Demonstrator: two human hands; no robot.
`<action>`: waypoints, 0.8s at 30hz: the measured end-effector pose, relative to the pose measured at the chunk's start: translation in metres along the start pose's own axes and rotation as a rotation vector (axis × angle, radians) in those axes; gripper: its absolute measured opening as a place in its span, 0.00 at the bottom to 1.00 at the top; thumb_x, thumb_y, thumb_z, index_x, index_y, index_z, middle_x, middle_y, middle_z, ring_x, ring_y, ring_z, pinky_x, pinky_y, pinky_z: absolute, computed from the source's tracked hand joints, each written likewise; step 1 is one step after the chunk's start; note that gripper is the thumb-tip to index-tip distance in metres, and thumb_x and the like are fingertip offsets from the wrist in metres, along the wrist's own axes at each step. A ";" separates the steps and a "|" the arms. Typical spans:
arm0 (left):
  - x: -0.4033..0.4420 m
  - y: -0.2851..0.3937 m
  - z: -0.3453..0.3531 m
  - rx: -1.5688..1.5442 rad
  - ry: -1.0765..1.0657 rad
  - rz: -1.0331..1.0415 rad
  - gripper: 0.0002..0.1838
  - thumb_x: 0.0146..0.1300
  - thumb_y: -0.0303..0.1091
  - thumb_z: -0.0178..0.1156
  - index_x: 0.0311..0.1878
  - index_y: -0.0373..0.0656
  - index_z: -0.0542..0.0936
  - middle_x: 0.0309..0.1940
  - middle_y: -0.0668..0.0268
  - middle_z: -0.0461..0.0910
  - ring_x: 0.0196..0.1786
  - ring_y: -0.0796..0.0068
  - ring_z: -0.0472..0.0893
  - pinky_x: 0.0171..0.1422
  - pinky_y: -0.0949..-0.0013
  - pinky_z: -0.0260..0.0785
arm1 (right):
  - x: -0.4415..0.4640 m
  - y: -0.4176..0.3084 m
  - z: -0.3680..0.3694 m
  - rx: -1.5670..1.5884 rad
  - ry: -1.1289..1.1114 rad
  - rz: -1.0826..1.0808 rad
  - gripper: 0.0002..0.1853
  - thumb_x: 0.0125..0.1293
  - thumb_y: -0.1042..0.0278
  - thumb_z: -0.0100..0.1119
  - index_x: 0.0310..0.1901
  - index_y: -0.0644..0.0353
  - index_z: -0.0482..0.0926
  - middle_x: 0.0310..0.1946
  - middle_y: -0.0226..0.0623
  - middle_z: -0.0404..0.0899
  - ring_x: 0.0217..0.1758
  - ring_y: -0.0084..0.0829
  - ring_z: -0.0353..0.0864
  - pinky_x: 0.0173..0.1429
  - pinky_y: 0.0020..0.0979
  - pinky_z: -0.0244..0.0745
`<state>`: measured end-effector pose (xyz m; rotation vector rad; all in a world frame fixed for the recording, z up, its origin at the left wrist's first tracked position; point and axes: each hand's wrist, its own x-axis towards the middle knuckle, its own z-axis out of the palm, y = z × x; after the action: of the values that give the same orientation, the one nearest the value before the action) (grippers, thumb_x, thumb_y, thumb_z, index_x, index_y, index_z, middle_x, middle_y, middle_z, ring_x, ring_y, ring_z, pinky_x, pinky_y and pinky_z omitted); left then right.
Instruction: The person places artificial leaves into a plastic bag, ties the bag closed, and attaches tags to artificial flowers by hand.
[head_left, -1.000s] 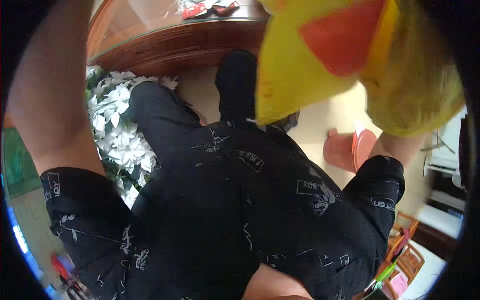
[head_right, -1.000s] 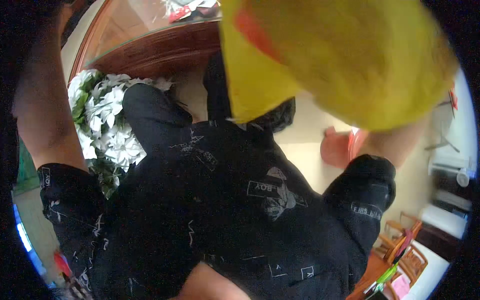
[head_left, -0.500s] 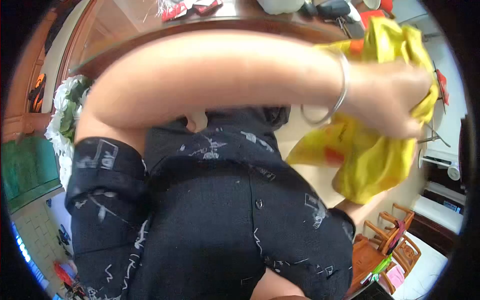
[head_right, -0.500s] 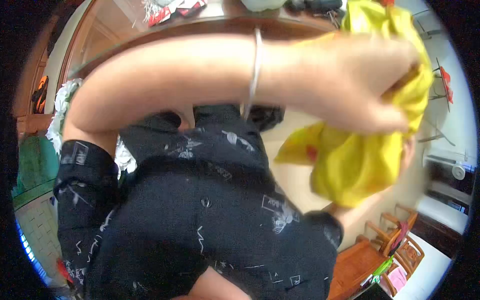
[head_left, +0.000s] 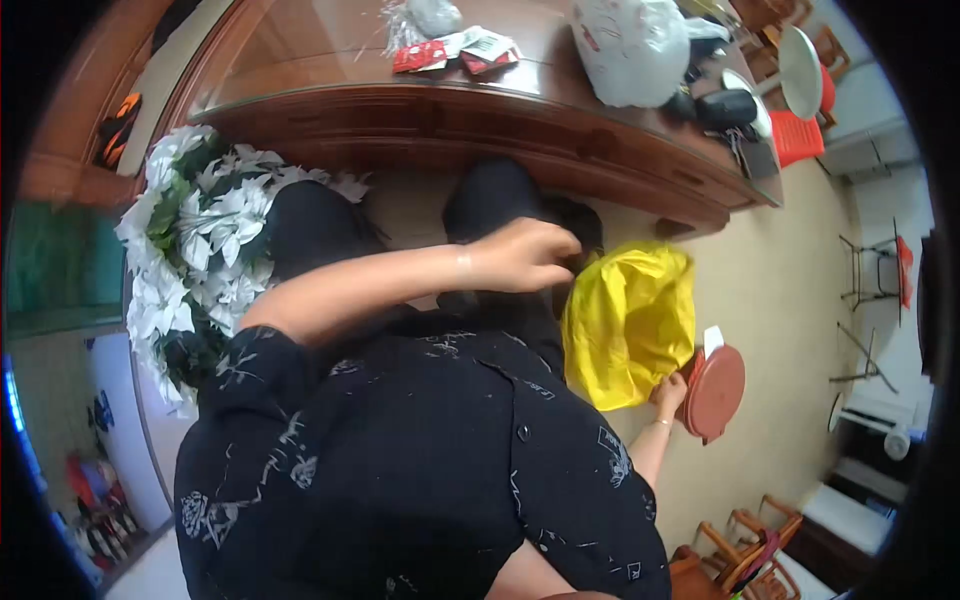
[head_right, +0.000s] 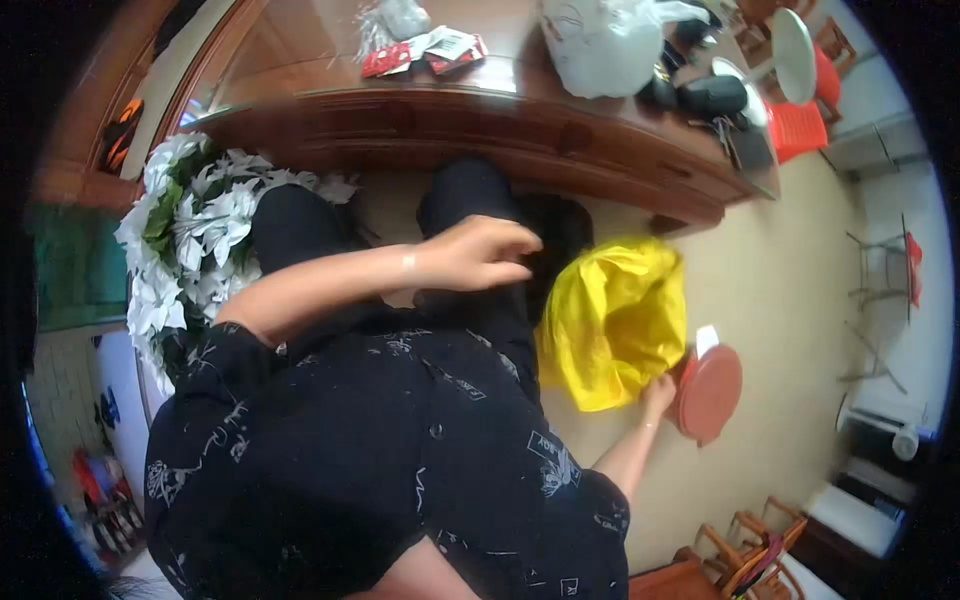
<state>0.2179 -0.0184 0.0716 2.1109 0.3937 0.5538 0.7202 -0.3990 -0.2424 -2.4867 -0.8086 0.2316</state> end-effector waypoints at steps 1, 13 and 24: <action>-0.024 -0.008 -0.017 0.001 0.094 -0.063 0.16 0.58 0.32 0.65 0.47 0.35 0.80 0.39 0.55 0.82 0.40 0.65 0.83 0.44 0.66 0.74 | -0.020 -0.074 -0.018 -0.021 0.075 0.064 0.04 0.60 0.78 0.56 0.35 0.67 0.79 0.25 0.40 0.78 0.26 0.38 0.77 0.32 0.37 0.72; -0.492 -0.198 0.080 -0.095 0.755 -1.599 0.19 0.68 0.43 0.55 0.40 0.32 0.81 0.35 0.61 0.83 0.37 0.71 0.80 0.44 0.65 0.72 | -0.103 -0.437 0.068 -0.263 -1.014 -0.447 0.13 0.71 0.63 0.52 0.48 0.62 0.80 0.41 0.37 0.81 0.42 0.34 0.80 0.45 0.33 0.74; -0.469 -0.154 0.152 -0.487 0.578 -1.935 0.19 0.67 0.44 0.56 0.40 0.33 0.81 0.35 0.59 0.83 0.37 0.68 0.81 0.43 0.63 0.73 | -0.058 -0.429 0.074 -0.494 -1.041 -0.302 0.13 0.71 0.64 0.52 0.49 0.62 0.79 0.43 0.38 0.80 0.44 0.35 0.79 0.47 0.33 0.74</action>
<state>-0.1120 -0.2587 -0.2448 0.3833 1.9641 -0.0188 0.4354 -0.1053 -0.0825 -2.5265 -1.7989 1.4269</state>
